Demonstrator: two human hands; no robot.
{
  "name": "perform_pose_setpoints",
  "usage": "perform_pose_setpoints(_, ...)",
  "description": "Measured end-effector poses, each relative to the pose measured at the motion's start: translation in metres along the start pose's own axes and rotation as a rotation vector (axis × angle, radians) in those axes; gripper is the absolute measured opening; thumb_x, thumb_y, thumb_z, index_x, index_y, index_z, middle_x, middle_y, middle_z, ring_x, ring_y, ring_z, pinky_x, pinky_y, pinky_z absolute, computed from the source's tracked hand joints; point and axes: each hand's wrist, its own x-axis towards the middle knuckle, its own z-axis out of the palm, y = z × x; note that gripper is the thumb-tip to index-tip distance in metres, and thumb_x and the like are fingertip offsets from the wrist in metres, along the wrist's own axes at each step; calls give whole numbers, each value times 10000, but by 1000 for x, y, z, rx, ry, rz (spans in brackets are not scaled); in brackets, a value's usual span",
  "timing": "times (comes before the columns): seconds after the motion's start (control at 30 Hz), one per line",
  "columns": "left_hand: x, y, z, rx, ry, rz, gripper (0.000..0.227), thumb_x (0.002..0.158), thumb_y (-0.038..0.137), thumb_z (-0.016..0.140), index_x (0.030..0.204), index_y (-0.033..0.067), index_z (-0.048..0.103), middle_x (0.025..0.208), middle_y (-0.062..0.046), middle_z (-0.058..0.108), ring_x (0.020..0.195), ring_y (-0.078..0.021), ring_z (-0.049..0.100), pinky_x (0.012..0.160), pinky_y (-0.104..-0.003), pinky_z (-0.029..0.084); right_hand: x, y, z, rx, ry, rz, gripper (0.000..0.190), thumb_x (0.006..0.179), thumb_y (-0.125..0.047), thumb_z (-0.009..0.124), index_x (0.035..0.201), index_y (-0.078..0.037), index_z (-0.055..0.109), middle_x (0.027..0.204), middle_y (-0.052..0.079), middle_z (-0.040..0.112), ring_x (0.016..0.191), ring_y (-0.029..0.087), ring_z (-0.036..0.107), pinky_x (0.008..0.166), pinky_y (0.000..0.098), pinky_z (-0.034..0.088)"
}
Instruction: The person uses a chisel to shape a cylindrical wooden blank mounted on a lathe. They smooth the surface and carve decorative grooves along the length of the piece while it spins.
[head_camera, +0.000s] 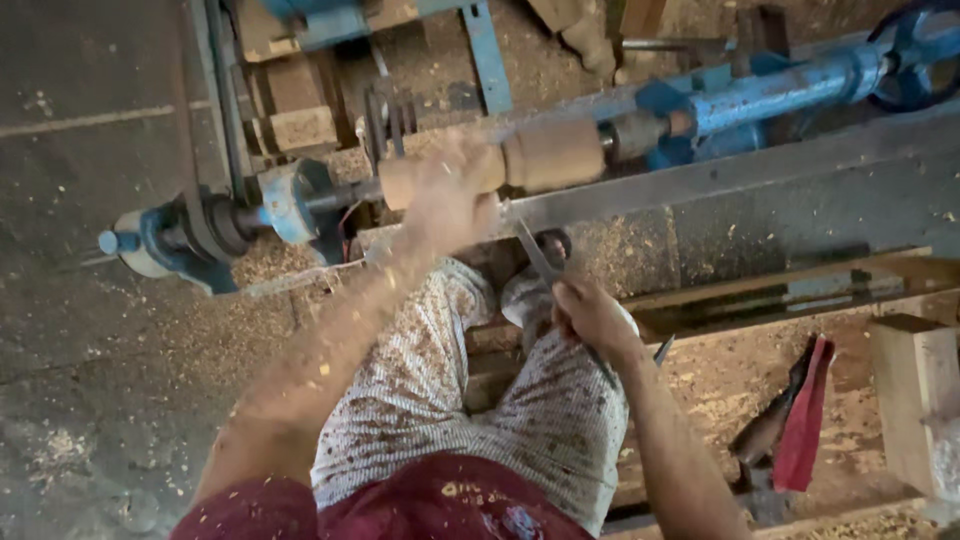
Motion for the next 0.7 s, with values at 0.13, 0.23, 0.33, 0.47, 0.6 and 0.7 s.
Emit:
perform_pose_setpoints(0.13, 4, -10, -17, 159, 251, 181, 586, 916, 167, 615, 1465, -9, 512, 1551, -185, 482, 1458, -373, 454, 1207, -501, 424, 10, 1, -9, 28, 40, 30, 352, 1027, -241, 552, 1336, -88, 621, 665, 25, 604, 542, 116, 534, 486, 288, 443)
perform_pose_setpoints(0.23, -40, 1, -7, 353, 124, 386, 631, 825, 152, 590, 1435, -2, 535, 1517, -154, 523, 1394, -351, 513, 1167, -459, 439, -8, 22, -25, 60, 7, -60, 399, 982, -187, 554, 1366, -97, 609, 644, 5, 548, 537, 105, 518, 474, 288, 451)
perform_pose_setpoints(0.33, -97, 7, -5, 116, 102, 428, 402, 921, 167, 616, 1309, 64, 619, 1425, -119, 615, 1366, -295, 607, 1123, -443, 506, -47, 74, -41, 117, 269, -12, 417, 956, -172, 603, 1364, -92, 625, 713, -39, 635, 557, 91, 514, 496, 272, 454)
perform_pose_setpoints(0.47, -153, 12, -1, 44, -48, 193, 227, 994, 203, 629, 1190, 114, 703, 1260, -94, 706, 1230, -272, 660, 1053, -424, 559, -110, 179, -38, 438, 608, -222, 224, 1096, -169, 578, 1257, -14, 568, 755, -33, 526, 641, 81, 507, 546, 259, 438)
perform_pose_setpoints(0.6, -184, 12, 0, -178, 196, 77, 169, 1091, 131, 649, 1209, 24, 704, 1312, -169, 713, 1243, -339, 707, 1105, -426, 572, -142, 237, -10, -551, 1200, -385, 454, 873, -36, 660, 1316, -12, 565, 937, 140, 618, 839, 266, 616, 712, 386, 508)
perform_pose_setpoints(0.7, -190, 19, -5, -183, 143, 120, 181, 1116, 126, 649, 1193, -31, 696, 1266, -203, 711, 1178, -355, 701, 1052, -414, 568, -141, 239, 23, 368, 994, 203, 495, 898, -11, 462, 1379, -64, 569, 793, 182, 641, 622, 373, 593, 549, 541, 501)
